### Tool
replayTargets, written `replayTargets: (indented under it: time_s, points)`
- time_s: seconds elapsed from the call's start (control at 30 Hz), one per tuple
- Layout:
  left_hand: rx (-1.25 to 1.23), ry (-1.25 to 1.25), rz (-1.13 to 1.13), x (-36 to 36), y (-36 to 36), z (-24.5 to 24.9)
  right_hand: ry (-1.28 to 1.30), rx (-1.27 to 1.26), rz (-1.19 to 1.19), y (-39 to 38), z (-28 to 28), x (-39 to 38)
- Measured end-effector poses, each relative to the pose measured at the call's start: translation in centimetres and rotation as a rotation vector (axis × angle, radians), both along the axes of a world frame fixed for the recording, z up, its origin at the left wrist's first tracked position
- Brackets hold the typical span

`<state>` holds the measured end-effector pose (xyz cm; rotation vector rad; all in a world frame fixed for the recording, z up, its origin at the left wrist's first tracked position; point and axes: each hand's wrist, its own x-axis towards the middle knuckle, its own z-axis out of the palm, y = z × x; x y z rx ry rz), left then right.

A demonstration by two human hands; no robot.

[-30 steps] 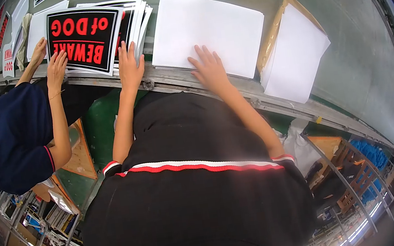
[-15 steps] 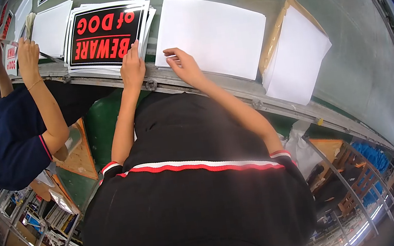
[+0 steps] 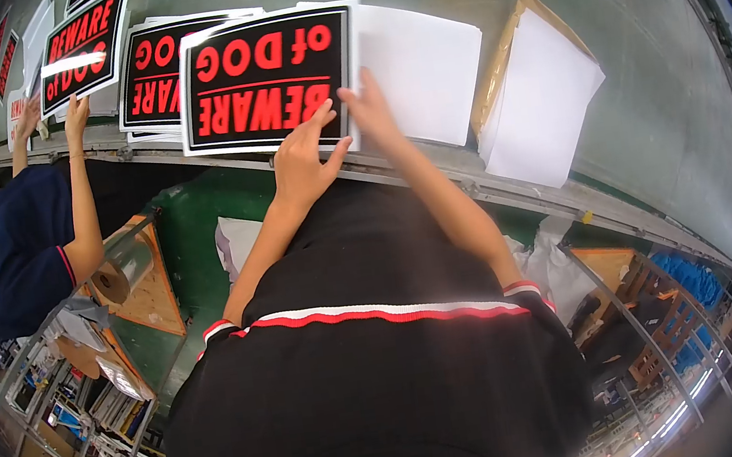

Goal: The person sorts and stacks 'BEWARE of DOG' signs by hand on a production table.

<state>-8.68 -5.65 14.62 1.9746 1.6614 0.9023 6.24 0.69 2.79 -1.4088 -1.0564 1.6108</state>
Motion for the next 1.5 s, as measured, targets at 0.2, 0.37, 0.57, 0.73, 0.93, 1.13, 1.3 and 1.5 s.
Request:
replayTargets:
  time_s: [0.2,0.37,0.57,0.73,0.93,1.13,1.3,1.5]
  points:
    - [0.032,-0.007,0.229,-1.5,1.7,-0.6,-0.025,-0.085,-0.135,-1.6,-2.0,17.4]
    - [-0.125,-0.104,0.291,-3.0,4.4,-7.2,0.085,-0.001,-0.174,-2.5,1.3,22.5]
    - [-0.390,-0.201,0.316,-3.2,6.7,-11.8,0.032,0.032,-0.182,-2.0,-1.4,21.8]
    - [-0.295,-0.078,0.237,-2.8,6.3,-13.2,-0.096,0.086,-0.168,-1.3,-0.7,20.6]
    - [-0.312,-0.037,0.211,-2.3,6.0,-12.4,-0.880,0.284,-0.170,-1.1,0.3,19.4]
    - [-0.266,0.008,0.225,-1.8,6.1,-12.4,-0.758,0.279,-0.217,-0.8,-0.4,20.1]
    - [-0.258,0.026,0.232,-1.4,6.1,-12.2,-0.710,0.325,-0.215,-0.7,-0.5,19.8]
    - [-0.094,0.213,0.223,-2.6,5.9,-9.3,-1.198,0.493,-0.436,0.4,-1.5,25.4]
